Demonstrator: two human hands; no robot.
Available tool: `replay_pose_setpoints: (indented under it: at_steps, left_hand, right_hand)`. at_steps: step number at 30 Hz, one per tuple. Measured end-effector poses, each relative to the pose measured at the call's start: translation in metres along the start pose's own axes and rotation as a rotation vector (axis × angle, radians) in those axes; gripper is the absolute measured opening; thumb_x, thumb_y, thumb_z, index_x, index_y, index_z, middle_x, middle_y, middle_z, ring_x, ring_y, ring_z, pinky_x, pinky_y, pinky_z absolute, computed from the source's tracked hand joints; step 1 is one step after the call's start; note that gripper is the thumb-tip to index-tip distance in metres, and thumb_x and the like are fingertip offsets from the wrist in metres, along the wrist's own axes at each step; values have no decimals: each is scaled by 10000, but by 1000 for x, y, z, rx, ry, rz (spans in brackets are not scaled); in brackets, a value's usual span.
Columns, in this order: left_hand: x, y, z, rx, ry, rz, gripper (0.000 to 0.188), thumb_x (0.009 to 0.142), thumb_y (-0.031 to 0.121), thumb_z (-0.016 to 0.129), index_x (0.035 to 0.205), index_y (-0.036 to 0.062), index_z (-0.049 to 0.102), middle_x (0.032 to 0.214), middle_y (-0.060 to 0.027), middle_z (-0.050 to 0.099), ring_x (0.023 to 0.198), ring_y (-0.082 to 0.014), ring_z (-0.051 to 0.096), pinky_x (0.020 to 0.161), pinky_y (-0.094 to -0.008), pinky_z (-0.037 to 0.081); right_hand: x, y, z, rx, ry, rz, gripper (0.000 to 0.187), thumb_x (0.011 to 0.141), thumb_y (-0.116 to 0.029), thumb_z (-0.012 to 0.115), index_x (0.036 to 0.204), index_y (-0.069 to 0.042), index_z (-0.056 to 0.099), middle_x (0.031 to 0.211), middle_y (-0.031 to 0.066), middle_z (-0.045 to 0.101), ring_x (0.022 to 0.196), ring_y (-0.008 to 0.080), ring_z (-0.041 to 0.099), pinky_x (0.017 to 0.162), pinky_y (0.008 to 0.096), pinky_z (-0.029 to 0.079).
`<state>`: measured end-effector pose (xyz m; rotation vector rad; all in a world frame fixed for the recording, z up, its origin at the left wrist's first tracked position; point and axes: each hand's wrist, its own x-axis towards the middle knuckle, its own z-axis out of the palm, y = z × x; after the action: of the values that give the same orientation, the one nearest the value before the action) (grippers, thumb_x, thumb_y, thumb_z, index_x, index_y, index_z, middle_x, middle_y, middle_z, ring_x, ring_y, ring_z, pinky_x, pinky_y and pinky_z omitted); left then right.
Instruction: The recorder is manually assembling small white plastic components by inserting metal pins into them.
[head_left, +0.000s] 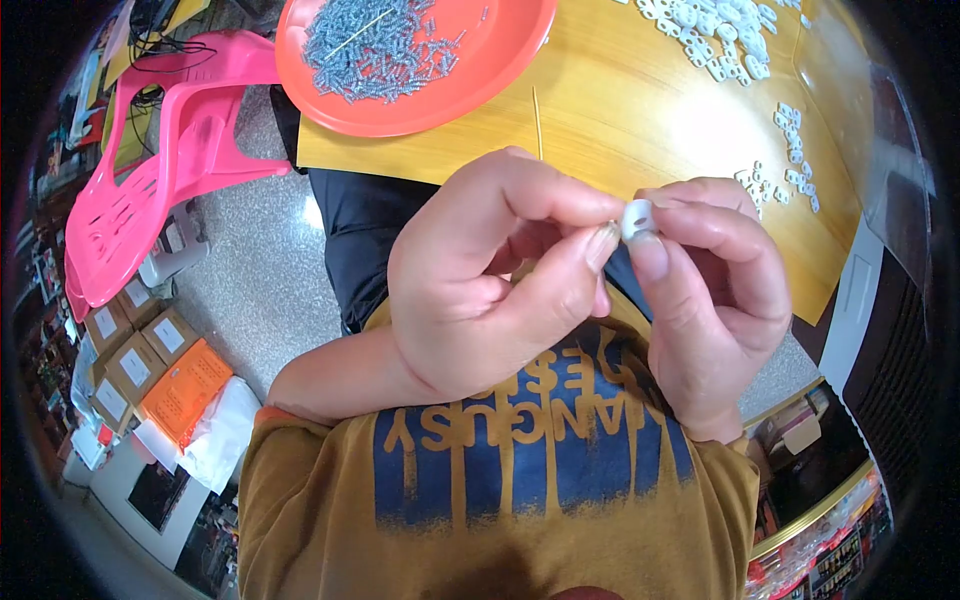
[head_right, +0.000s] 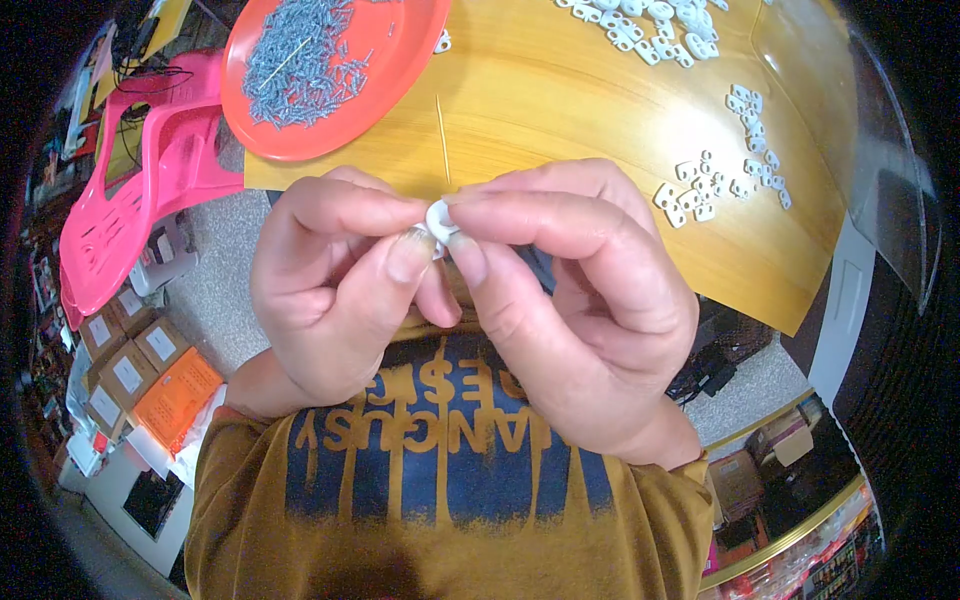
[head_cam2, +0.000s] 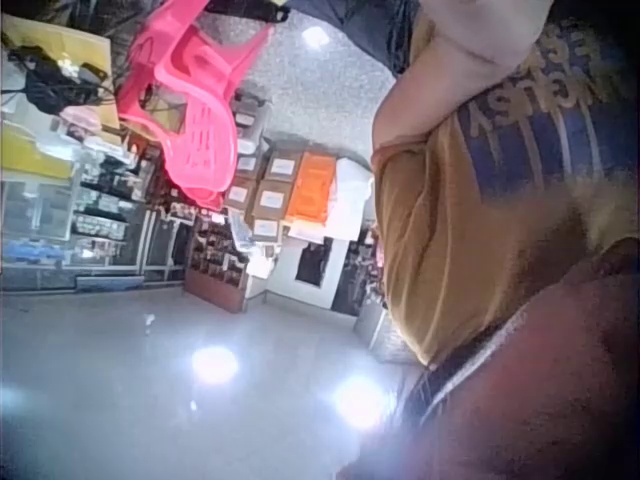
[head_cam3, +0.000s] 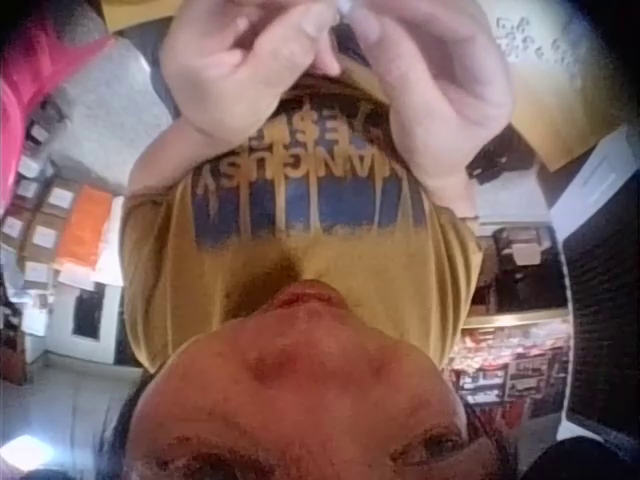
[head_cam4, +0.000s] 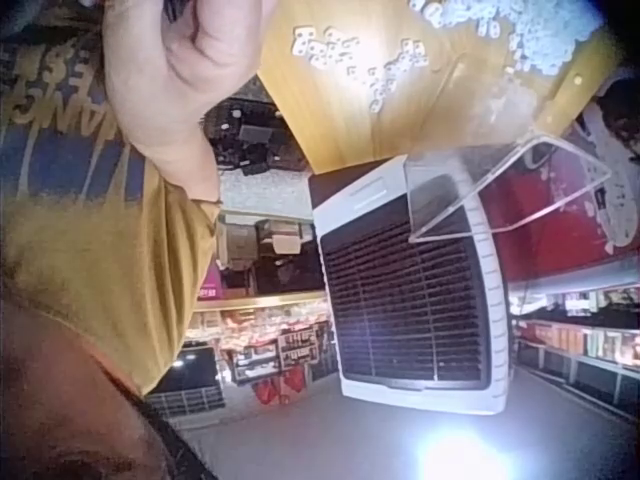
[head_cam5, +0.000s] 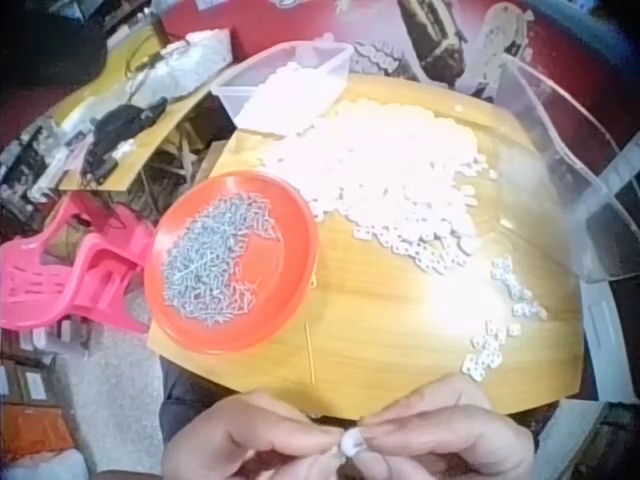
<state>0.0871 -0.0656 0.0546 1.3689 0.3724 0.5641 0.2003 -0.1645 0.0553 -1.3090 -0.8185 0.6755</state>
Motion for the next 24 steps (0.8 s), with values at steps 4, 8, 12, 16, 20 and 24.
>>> replay_pose_setpoints:
  at_steps: [4,8,12,16,20,24]
  left_hand:
    - [0,0,1,-169,40,-112,141,824,-49,460,962,-26,444,793,-102,516,564,-114,550,502,-207,466]
    - [-1,-4,3,-290,77,-129,131,844,-15,452,974,-34,457,777,-105,549,562,-113,547,513,-207,465]
    - [-1,-6,2,-285,52,-120,160,853,-20,432,1008,-44,460,784,-116,566,588,-114,547,546,-214,470]
    - [-4,-4,3,-223,44,-159,197,857,-32,421,1050,-54,454,842,-132,568,638,-128,553,598,-232,480]
    - [-5,-6,0,-195,21,-144,226,854,-15,466,1078,-38,479,842,-74,575,690,-82,578,625,-185,481]
    - [-6,-5,-1,-272,10,-148,285,851,-17,472,1133,-34,445,865,-79,569,703,-89,580,633,-186,482]
  right_hand:
    - [0,0,1,41,10,15,216,727,85,568,934,24,554,954,120,510,857,155,512,758,246,424]
    - [-2,2,1,69,-2,24,235,735,79,567,963,24,546,968,118,509,863,155,516,764,247,423]
    - [-3,3,0,11,-9,29,239,750,64,562,985,25,541,964,113,515,862,151,518,775,248,420]
    - [-4,4,0,57,40,24,239,756,53,564,993,29,543,953,110,520,855,148,516,769,243,415]
    - [-1,1,-5,-9,-14,4,244,754,46,570,997,34,548,937,111,527,839,146,513,748,237,411]
    - [0,-5,-8,-141,-88,-63,251,747,51,569,998,41,554,913,115,538,831,148,508,734,237,407]
